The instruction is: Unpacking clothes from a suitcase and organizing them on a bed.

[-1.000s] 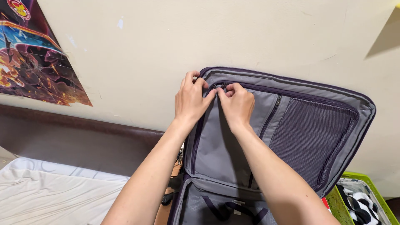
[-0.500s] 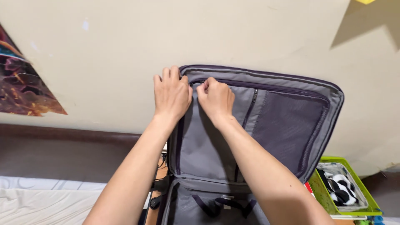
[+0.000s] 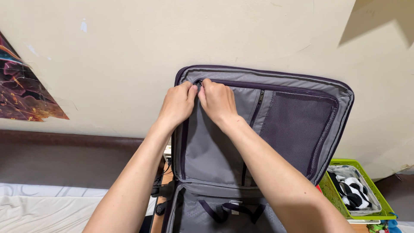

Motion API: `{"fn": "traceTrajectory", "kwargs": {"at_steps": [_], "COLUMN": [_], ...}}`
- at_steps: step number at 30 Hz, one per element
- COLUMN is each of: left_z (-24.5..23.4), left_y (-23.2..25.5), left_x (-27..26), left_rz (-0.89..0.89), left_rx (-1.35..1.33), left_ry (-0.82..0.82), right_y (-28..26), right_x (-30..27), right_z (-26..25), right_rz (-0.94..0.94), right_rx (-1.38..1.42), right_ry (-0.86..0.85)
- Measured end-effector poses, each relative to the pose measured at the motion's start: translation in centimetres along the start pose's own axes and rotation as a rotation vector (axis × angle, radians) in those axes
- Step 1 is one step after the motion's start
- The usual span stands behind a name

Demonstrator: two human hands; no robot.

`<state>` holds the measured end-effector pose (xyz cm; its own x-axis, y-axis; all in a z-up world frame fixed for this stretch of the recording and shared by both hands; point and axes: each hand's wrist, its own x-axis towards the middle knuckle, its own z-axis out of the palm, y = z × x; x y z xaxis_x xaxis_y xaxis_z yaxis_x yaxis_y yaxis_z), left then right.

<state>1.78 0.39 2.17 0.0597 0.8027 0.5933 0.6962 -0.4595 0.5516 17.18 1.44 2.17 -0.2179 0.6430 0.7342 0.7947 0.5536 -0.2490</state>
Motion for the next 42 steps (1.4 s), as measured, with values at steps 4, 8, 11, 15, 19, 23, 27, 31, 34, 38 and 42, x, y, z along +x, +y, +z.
{"fn": "traceTrajectory", "kwargs": {"at_steps": [4, 8, 11, 15, 19, 23, 27, 31, 34, 38, 42], "left_z": [-0.7, -1.7, -1.9, -1.5, -1.5, -1.1, -1.3, -2.6, -2.6, -1.0, 1.3], "left_y": [-0.3, -1.0, -0.9, -1.0, -0.7, -0.8, -0.8, -0.3, -1.2, -5.1, -8.6], "left_x": [-0.1, -0.5, -1.0, -0.8, -1.0, -0.7, -0.2, -0.2, -1.4, -6.0, -13.5], "left_rz": [-0.040, 0.006, -0.113, -0.083, -0.083, -0.031, -0.034, -0.153, -0.139, -0.254, -0.371], "left_rx": [-0.088, -0.192, -0.170, -0.202, -0.260, -0.185, -0.214, -0.382, -0.151, -0.140, -0.147], "left_ry": [-0.023, 0.016, -0.017, -0.015, -0.012, -0.021, -0.009, -0.067, -0.062, -0.083, -0.210], "right_y": [-0.1, -1.0, -0.9, -0.5, -0.7, -1.1, -1.3, -0.2, 0.6, 1.5, 2.2], "right_x": [0.7, 1.0, 0.6, 0.7, 0.0, 0.2, 1.1, 1.4, 1.1, 1.3, 1.5], "right_z": [-0.4, -1.2, -1.4, -1.7, -2.2, -2.8, -3.3, -3.1, -3.1, -2.9, -2.4], "right_rz": [-0.008, 0.163, 0.181, 0.109, 0.047, 0.002, 0.034, 0.075, 0.060, 0.036, 0.032], "right_rx": [0.086, 0.303, 0.381, 0.380, 0.347, 0.257, 0.246, 0.286, 0.257, 0.268, 0.278], "right_ry": [0.044, 0.101, 0.082, 0.040, -0.044, -0.061, -0.043, -0.038, -0.067, -0.104, -0.112]}}
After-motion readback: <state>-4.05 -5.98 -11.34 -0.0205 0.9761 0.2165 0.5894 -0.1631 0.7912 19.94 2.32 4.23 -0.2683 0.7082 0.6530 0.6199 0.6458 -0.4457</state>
